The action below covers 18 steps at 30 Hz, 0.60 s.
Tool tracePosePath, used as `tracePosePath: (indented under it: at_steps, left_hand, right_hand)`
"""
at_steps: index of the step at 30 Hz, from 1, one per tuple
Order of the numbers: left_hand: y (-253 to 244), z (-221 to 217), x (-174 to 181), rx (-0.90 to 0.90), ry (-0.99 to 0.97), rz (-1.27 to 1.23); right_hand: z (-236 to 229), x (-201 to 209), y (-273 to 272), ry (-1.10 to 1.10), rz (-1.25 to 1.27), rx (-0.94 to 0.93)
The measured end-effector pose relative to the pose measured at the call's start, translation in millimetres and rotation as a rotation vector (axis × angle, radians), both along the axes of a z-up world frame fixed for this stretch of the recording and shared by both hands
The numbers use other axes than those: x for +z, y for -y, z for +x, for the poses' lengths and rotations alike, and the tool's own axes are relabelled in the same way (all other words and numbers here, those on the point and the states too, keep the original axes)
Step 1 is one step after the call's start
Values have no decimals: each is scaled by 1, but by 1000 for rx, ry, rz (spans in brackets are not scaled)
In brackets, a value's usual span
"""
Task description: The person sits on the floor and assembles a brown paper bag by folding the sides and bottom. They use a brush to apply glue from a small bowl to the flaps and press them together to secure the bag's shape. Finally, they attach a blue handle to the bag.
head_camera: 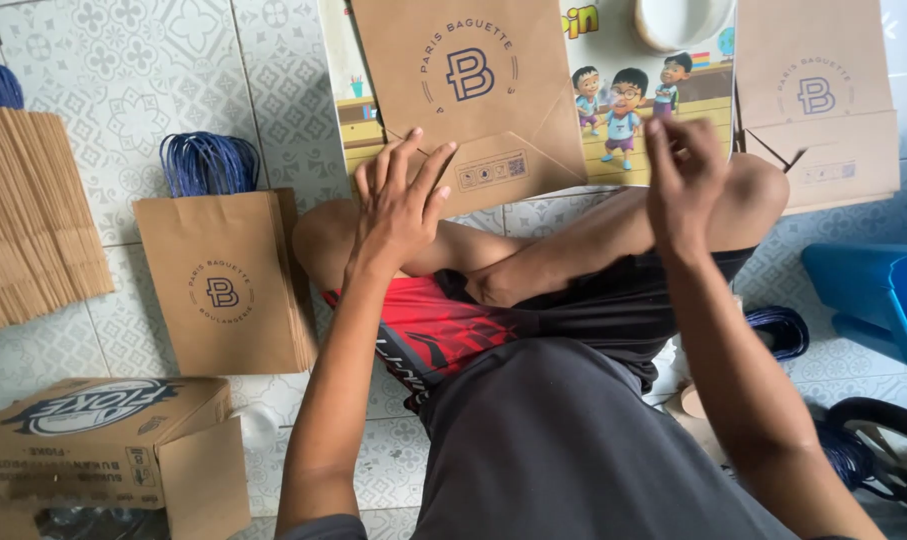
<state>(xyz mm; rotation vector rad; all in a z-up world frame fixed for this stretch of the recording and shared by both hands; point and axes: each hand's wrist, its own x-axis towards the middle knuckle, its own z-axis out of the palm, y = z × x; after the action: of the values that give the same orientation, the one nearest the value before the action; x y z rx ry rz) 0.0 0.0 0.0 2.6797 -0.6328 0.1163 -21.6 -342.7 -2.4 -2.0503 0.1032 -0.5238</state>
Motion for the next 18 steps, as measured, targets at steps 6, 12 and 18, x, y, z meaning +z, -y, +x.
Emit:
tracePosePath:
  at_steps: [6,12,18]
  left_hand:
    - [7,2,12,13,38,-12]
    - [10,3,9,26,-19,-63]
    - [10,8,-1,63,72,-87]
  right_hand:
    - [50,21,62,189,-559,9]
    - [81,13,77,134,-866,-32]
    - [66,25,69,134,-985,-95]
